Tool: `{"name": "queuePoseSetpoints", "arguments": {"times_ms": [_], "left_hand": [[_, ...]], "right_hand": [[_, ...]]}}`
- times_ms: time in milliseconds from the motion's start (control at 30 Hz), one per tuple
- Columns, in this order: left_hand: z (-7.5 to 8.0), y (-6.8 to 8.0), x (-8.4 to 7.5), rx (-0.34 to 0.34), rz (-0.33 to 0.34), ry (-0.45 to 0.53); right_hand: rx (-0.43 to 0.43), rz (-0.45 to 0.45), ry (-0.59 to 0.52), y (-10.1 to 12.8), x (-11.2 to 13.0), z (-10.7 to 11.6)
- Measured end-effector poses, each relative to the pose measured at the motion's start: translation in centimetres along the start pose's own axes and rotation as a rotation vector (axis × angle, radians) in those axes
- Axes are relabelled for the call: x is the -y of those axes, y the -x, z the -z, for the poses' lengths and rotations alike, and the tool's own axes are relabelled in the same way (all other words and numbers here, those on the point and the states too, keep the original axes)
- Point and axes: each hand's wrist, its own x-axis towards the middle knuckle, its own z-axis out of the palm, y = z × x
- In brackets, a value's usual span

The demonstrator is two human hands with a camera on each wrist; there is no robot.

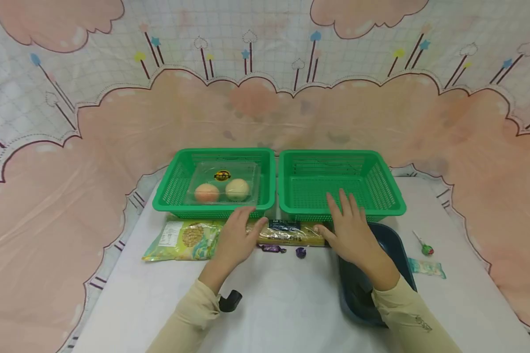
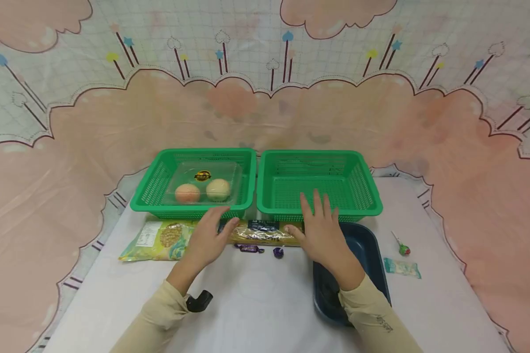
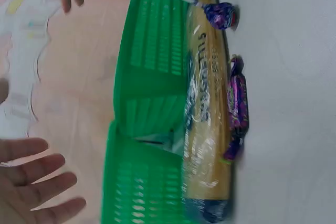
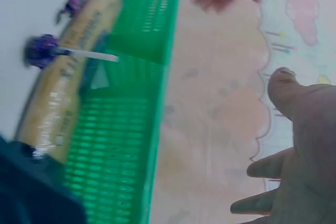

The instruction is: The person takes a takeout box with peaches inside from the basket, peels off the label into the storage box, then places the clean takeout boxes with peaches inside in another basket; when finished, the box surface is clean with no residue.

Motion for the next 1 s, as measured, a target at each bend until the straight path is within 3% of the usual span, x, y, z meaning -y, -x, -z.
{"name": "queuePoseSetpoints", "arguments": {"times_ms": [100, 167, 300, 367, 433, 500, 633, 800, 1000], "left_hand": [[0.0, -0.4, 1.6, -0.096, 0.156, 0.194], [-0.1, -0.8, 3.0, -0.116, 0.273, 0.331], [-0.2, -1.8, 6.0, -0.071, 0.533, 0.671], [-0.1, -2.1, 7.2, -0.041, 0.63, 0.841], [0.1, -2.3, 8.0, -0.018, 0.683, 0.971], [0.0, -2.5, 8.5, -0.015, 0.688, 1.057], [0.3, -2.7, 9.0, -0.07, 0.664, 1.119], [0.3, -3.2, 9.1, -0.141, 0.65, 1.137], [0.3, -3.4, 9.1, -0.148, 0.649, 1.155]], "right_hand": [[-0.005, 0.003, -0.061, -1.0, 0.1, 1.1], [-0.006, -0.006, -0.111, -1.8, 0.3, 1.5], [0.004, -0.026, -0.205, -3.8, 1.5, 1.7], [0.02, -0.025, -0.237, -4.8, 2.1, 1.4], [0.042, -0.026, -0.273, -5.8, 2.8, 1.0], [0.068, -0.03, -0.31, -6.7, 3.3, 0.4], [0.104, -0.052, -0.41, -8.5, 4.8, -1.0], [0.115, -0.072, -0.517, -10.7, 6.4, -2.4], [0.167, -0.122, -0.59, -13.1, 7.9, -4.3]]}}
